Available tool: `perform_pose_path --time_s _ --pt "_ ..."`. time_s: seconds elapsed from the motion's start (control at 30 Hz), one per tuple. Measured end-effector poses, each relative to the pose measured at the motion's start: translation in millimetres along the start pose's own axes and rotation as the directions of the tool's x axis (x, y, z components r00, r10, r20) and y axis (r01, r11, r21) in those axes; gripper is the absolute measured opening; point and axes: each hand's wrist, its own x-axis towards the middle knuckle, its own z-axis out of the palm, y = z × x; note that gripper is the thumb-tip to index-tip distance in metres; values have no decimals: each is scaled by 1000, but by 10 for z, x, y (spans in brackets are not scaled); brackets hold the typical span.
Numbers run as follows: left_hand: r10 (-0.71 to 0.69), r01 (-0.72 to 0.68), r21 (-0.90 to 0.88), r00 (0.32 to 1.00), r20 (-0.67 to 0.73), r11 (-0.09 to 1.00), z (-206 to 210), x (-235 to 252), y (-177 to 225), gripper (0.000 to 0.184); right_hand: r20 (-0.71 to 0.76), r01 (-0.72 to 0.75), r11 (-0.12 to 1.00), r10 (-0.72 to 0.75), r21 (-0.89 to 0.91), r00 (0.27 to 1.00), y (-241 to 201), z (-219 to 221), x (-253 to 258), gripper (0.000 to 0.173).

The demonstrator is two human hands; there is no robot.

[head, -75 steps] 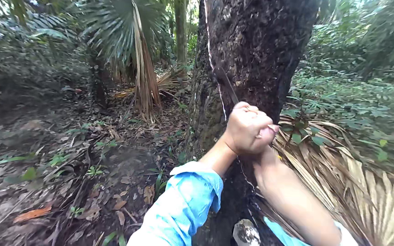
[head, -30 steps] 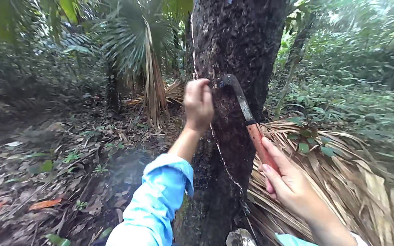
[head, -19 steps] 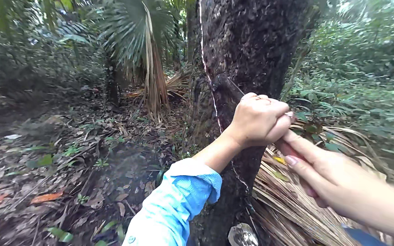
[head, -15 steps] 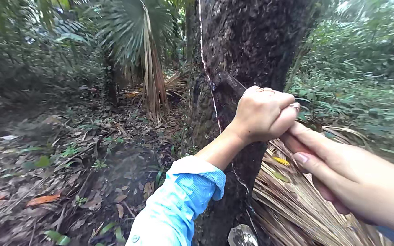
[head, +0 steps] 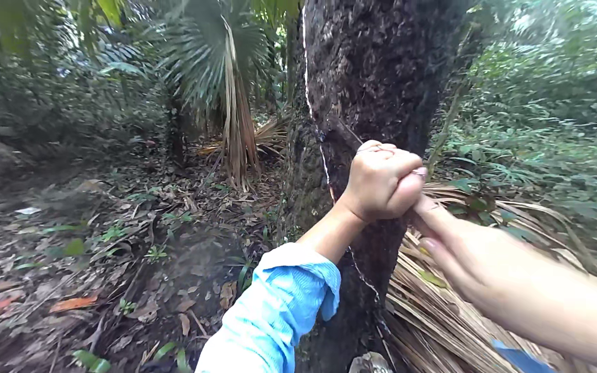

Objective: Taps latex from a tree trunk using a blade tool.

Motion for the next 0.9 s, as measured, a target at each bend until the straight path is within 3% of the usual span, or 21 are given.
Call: perform_pose_path --time_s 0.13,0.3,0.5,0.67,0.77,0.9 --pt "-56 54 -62 998 -38 997 9 113 4 39 -82 108 994 -108 -5 991 144 -69 69 47" --pt "51 -56 -49 994 -96 997 -25 16 -219 44 -129 33 984 -56 -176 990 104 202 203 55" --pt "172 -175 113 985 32 978 43 -294 -398 45 -293 -54 987 7 -152 956 205 816 286 49" --pt "21 -27 175 999 41 984 -124 -298 -390 37 -465 47 999 -37 10 884 268 1177 664 44" --pt "19 -24 159 999 31 987 -254 -255 -204 40 -514 102 991 -41 91 857 146 1185 566 43" --pt "46 -76 133 976 215 988 -312 -312 -44 41 -593 111 993 -63 44 803 124 1340 292 40"
